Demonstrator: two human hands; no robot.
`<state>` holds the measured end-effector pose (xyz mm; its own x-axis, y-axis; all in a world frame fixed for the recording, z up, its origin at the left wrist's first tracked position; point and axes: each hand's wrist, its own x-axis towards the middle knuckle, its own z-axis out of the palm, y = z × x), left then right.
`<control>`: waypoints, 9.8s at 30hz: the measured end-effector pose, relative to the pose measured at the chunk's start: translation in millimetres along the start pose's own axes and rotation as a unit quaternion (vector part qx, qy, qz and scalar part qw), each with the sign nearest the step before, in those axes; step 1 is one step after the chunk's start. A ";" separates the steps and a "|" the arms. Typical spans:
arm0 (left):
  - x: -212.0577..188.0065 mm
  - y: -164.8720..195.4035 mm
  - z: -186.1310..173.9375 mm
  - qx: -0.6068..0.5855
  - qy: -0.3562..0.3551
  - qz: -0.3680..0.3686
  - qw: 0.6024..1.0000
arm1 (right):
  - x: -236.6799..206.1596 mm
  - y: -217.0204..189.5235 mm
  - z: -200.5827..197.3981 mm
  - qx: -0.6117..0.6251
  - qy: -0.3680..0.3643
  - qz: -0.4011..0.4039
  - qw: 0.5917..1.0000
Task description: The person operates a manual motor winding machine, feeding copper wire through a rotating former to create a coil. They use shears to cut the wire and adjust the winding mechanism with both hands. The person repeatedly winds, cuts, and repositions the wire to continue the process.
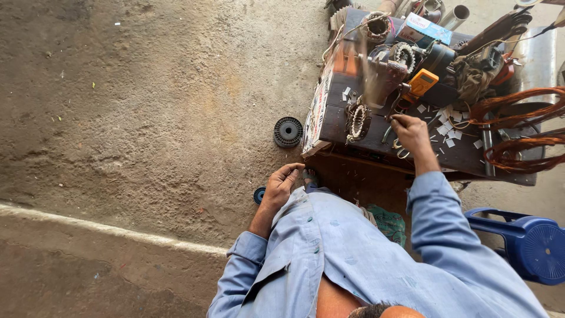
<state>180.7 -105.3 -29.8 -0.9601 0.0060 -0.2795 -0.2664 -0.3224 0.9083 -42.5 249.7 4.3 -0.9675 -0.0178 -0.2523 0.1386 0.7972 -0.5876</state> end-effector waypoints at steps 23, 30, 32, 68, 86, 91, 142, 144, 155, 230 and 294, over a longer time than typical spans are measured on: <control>1.1 4.2 4.3 -0.001 -0.007 -0.012 1.000 | 84.1 -62.5 -111.0 0.017 0.210 -0.207 0.956; 2.1 -0.6 10.3 -0.012 -0.008 0.001 1.000 | 99.4 -86.0 -87.1 -0.072 0.142 -0.067 0.985; 1.7 -4.1 10.7 -0.038 -0.006 -0.010 0.999 | 92.6 -89.2 -75.4 -0.096 0.145 -0.107 0.979; 1.0 -3.3 11.0 -0.019 0.014 -0.028 0.999 | 75.3 -66.6 -115.1 0.037 0.184 -0.189 0.964; 4.2 -10.9 6.5 -0.060 0.004 -0.009 0.998 | 20.0 -34.9 -12.8 -0.002 0.026 0.004 1.000; 2.5 -10.6 4.4 -0.060 0.010 -0.021 0.998 | -21.9 -5.1 -14.8 0.028 0.008 -0.014 0.999; 1.4 -15.8 5.8 -0.066 0.012 -0.026 0.997 | -45.8 -13.7 -65.7 -0.015 0.055 -0.118 0.991; 2.7 -13.0 6.7 -0.052 0.012 -0.015 0.998 | -37.2 -22.4 -81.9 -0.018 0.080 -0.141 0.987; 3.9 -7.0 9.0 -0.066 0.011 -0.023 0.997 | 61.5 -66.6 -124.3 0.038 0.177 -0.191 0.965; 7.7 -20.0 12.0 -0.058 -0.005 -0.018 0.998 | -51.9 1.4 -53.8 -0.003 0.074 -0.120 0.990; 0.9 -20.2 11.5 -0.077 0.018 -0.020 0.997 | 83.9 -66.4 -96.6 -0.020 0.122 -0.071 0.990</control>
<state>184.2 -87.9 -44.8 -0.9445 -0.0114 -0.3283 -0.2860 -0.4634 0.8388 -153.4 253.6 96.4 -0.9996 0.0108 0.0266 -0.0063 0.8209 -0.5710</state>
